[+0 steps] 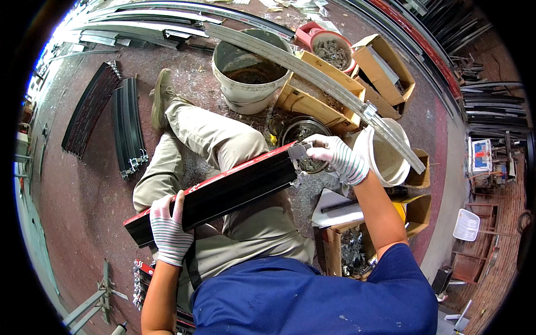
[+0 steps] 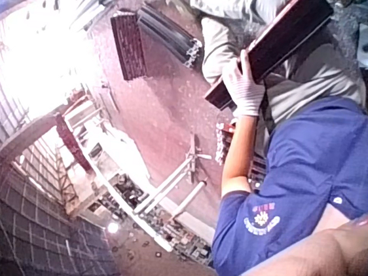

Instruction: The person sits on the floor and repeatedly inserts small metal clips into the grooves of long dark metal profiles. They pick up a profile, insert clips from a nearby container, and place the profile on a growing stack on the floor.

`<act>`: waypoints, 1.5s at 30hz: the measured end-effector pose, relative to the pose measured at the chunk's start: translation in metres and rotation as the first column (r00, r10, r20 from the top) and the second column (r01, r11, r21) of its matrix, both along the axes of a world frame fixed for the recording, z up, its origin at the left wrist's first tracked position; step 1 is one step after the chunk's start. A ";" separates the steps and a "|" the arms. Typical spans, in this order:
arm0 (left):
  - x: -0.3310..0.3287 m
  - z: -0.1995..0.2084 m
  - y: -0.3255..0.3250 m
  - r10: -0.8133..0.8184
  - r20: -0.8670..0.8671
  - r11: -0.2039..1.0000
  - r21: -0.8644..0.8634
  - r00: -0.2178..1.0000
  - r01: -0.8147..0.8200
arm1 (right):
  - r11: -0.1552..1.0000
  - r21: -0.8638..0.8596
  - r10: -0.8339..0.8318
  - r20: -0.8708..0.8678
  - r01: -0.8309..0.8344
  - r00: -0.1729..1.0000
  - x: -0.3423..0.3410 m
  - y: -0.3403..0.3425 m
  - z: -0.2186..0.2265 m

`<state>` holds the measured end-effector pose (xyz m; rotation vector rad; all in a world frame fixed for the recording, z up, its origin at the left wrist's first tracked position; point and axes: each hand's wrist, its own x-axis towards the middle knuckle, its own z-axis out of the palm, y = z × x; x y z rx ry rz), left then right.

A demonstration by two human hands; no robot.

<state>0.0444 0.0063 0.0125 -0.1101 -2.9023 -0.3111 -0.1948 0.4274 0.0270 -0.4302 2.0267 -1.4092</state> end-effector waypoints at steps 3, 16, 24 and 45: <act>-0.002 0.000 0.000 -0.013 -0.002 1.000 0.002 1.000 0.013 | 0.996 0.012 0.091 -0.025 -0.091 0.996 -0.004 0.003 -0.010; 0.000 -0.004 -0.001 -0.014 0.018 1.000 -0.010 1.000 0.014 | 0.963 -0.235 -0.110 0.104 0.132 0.988 0.036 0.001 -0.032; 0.001 -0.006 -0.001 -0.014 0.004 1.000 -0.018 1.000 0.014 | 0.825 0.205 -0.512 -0.126 0.527 0.850 -0.023 0.066 -0.163; -0.030 0.028 -0.013 -0.058 0.295 0.995 0.099 0.954 0.030 | 0.466 0.815 -0.251 -0.250 0.343 0.935 -0.032 0.042 -0.296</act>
